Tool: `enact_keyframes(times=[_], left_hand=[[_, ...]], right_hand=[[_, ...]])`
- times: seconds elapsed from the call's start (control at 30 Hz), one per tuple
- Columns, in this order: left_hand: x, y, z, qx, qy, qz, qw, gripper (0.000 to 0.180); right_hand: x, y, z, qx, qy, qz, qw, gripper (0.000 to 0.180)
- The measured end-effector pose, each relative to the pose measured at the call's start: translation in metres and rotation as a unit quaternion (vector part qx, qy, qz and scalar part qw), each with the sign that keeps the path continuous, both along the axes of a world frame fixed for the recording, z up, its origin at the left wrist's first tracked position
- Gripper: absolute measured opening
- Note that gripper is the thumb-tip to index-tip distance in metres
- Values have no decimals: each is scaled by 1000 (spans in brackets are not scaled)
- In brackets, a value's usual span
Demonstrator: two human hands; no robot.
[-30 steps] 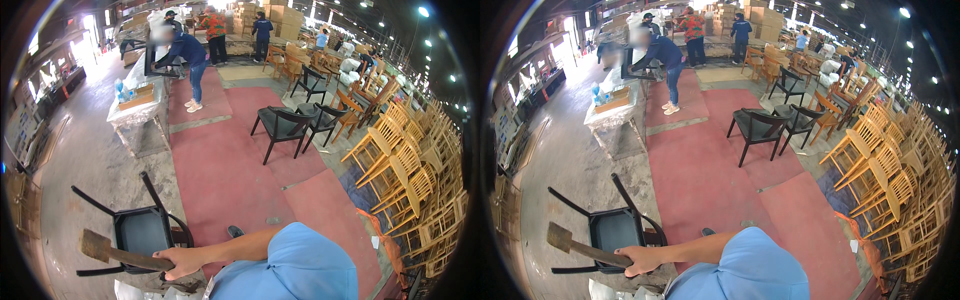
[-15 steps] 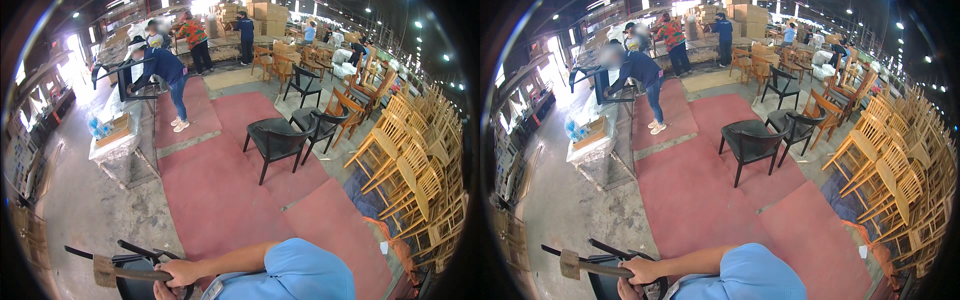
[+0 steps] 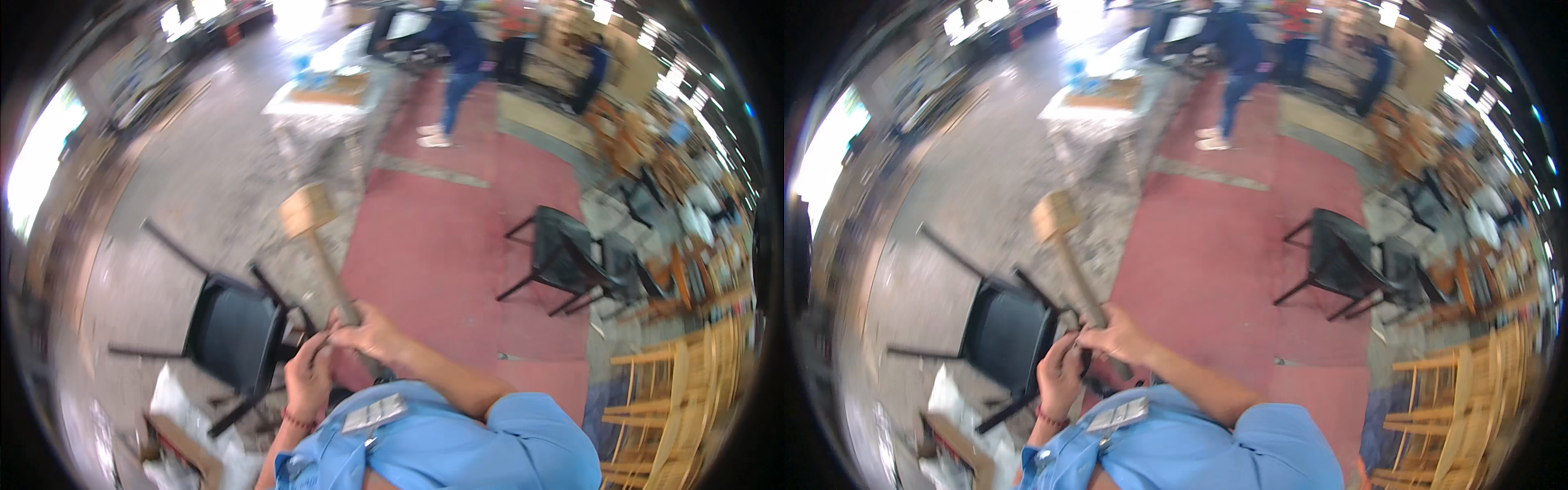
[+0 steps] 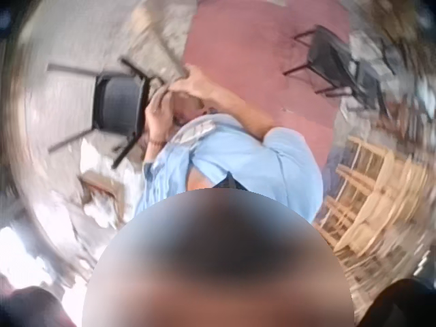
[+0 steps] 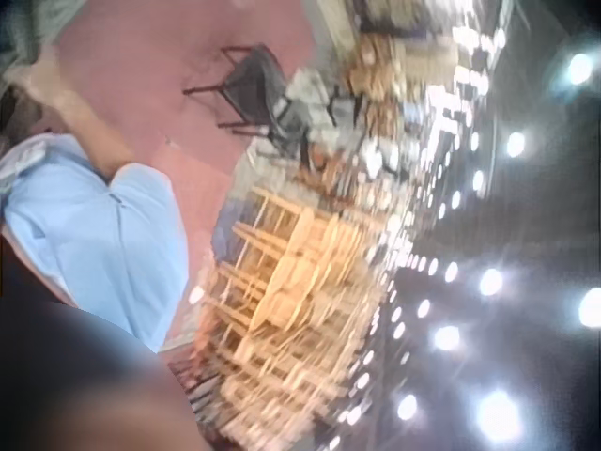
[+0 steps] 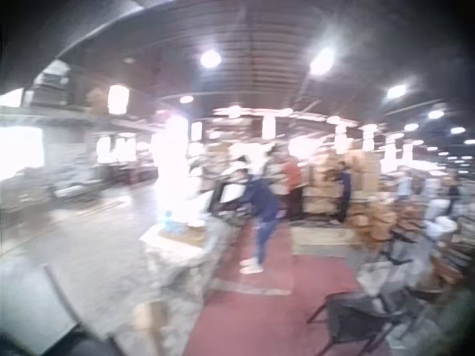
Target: The person picks up a black chair, places it upside down on a workbench, and uses a rubber mallet to tap plastic caps onto the chair legs. The person repeats this process for multiple chairs in a workshop setting.
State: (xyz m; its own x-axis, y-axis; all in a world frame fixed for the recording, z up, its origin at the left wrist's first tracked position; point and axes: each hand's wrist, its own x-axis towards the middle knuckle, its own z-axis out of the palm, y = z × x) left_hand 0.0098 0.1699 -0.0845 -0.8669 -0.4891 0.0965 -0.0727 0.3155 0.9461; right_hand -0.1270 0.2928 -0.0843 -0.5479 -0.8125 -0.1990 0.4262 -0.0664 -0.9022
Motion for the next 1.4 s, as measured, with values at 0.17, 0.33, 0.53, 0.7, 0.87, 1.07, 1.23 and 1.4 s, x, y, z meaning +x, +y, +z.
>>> enact_keyframes(times=[0.17,0.33,0.53,0.7,0.87,1.07,1.23,1.4], left_hand=[[8,-20,-5,5,-33,26,999,27],[17,-39,-13,8,-17,34,999,27],[13,-52,-23,56,34,47,997,23],[-20,-111,-34,65,32,192,979,17],[-68,-186,-49,-88,47,244,965,22],[-96,-217,-61,210,77,91,970,22],[-99,-220,-69,345,92,2,934,23],[-102,-219,-73,340,101,-1,935,24]], right_hand=[[3,-33,-7,2,-62,36,997,27],[8,-59,-8,40,-88,60,994,29],[2,-67,-17,31,-109,78,990,28],[-11,-59,-17,103,23,25,994,31],[-48,-48,33,50,131,7,990,30],[-7,-16,13,15,202,-57,977,31],[3,-3,-13,2,161,-63,985,30],[3,-11,-9,38,151,-62,986,24]])
